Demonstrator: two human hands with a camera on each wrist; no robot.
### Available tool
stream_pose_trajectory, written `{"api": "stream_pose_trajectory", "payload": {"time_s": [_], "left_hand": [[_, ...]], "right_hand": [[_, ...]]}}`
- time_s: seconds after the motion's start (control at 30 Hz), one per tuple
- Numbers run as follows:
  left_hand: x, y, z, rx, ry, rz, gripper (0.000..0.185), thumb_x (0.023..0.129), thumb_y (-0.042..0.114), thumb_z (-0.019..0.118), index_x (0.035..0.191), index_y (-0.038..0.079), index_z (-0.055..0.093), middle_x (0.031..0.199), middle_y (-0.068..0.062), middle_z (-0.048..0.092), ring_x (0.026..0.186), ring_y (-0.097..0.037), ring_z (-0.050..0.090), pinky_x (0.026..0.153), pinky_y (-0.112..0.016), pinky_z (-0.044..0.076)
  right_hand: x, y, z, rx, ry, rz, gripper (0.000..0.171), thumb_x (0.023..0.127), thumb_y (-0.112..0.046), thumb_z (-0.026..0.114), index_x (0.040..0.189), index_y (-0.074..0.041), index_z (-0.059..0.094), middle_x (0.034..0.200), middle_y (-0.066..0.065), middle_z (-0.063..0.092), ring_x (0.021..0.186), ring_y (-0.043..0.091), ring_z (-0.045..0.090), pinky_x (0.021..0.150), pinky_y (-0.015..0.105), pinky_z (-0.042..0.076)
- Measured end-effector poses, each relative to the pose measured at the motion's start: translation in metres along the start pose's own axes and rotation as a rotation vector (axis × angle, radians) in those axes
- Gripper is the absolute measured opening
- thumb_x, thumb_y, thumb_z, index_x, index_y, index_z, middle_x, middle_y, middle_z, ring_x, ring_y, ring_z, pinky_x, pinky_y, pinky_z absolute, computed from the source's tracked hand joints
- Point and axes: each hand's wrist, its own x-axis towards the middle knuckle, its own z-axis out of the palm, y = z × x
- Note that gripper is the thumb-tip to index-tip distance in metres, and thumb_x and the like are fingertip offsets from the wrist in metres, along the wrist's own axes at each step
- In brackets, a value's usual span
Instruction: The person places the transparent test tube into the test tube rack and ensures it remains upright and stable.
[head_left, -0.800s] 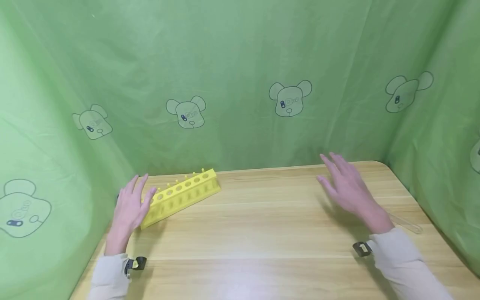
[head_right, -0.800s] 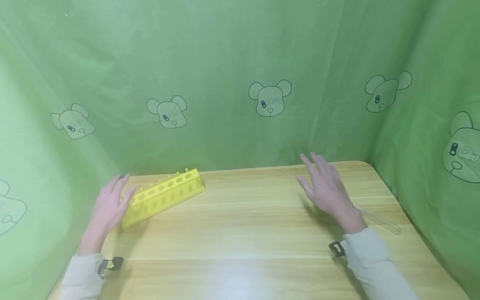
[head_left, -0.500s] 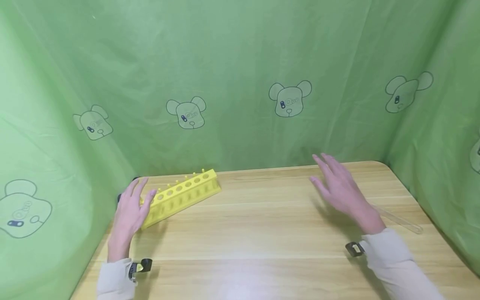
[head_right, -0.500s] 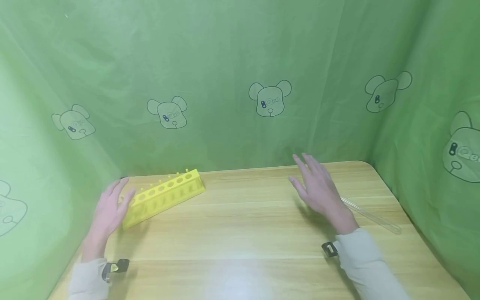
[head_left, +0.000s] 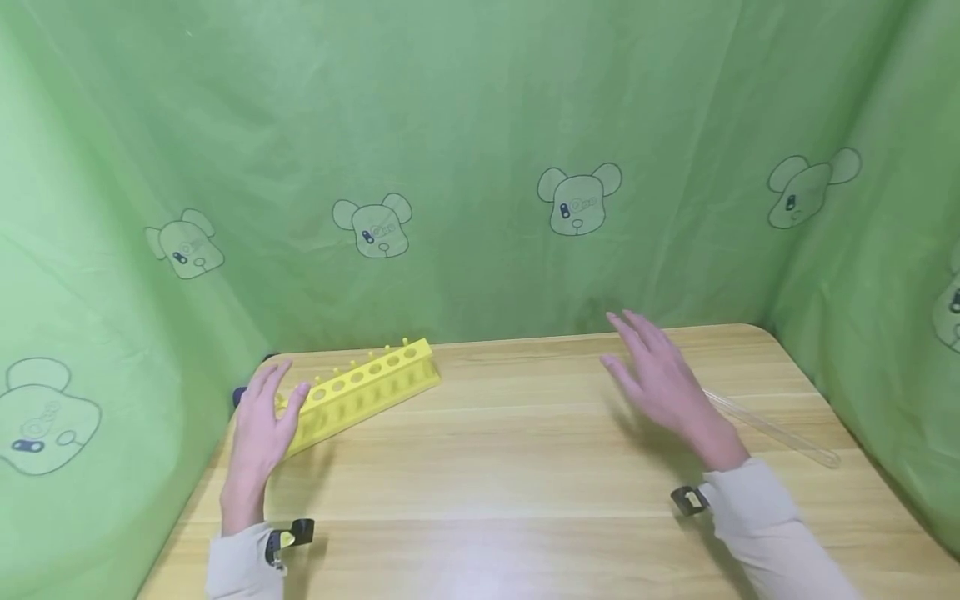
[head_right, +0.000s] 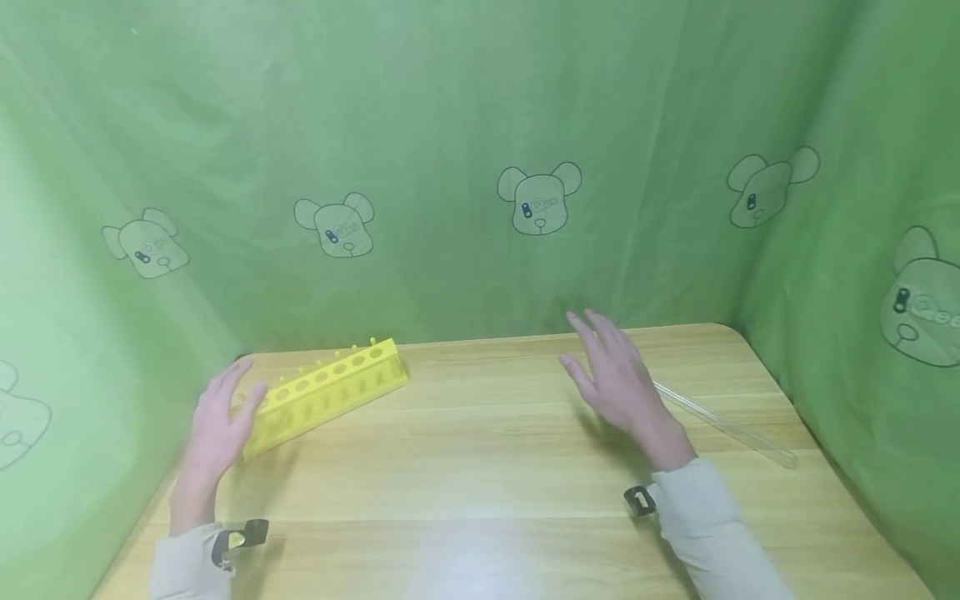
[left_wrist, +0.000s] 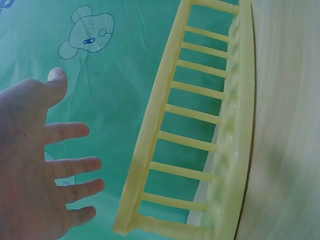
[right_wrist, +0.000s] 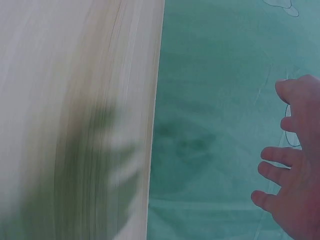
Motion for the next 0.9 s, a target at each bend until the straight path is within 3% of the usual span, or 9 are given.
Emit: {"api": "stream_pose_trajectory", "payload": {"time_s": [0.23,0.47,0.9], "left_hand": [[-0.003,-0.003,-0.002,-0.005,0.011,0.043,0.053,0.105,0.034,0.059,0.142,-0.003,0.054,0.147,-0.031,0.046,0.135,-0.052,0.041,0.110,-0.070,0.031],[-0.004,-0.006,-0.002,0.004,0.021,0.092,0.045,0.099,0.023,0.070,0.132,-0.007,0.061,0.134,-0.034,0.054,0.127,-0.052,0.047,0.106,-0.068,0.035],[-0.007,-0.010,-0.003,-0.006,-0.043,0.047,0.044,0.093,0.015,0.077,0.129,-0.008,0.063,0.129,-0.033,0.055,0.120,-0.051,0.050,0.101,-0.068,0.040]], "right_hand": [[0.005,-0.010,0.010,0.044,0.007,-0.003,0.066,0.107,-0.036,0.055,0.162,-0.013,0.028,0.164,0.021,0.027,0.146,0.048,0.029,0.118,0.067,0.024],[0.014,-0.025,0.021,0.085,0.008,-0.018,0.064,0.106,-0.034,0.057,0.160,-0.008,0.033,0.164,0.020,0.029,0.147,0.046,0.030,0.120,0.065,0.023],[0.027,-0.051,0.038,0.120,-0.013,-0.060,0.067,0.104,-0.034,0.060,0.161,-0.011,0.031,0.163,0.019,0.030,0.147,0.043,0.031,0.120,0.065,0.024]]}}
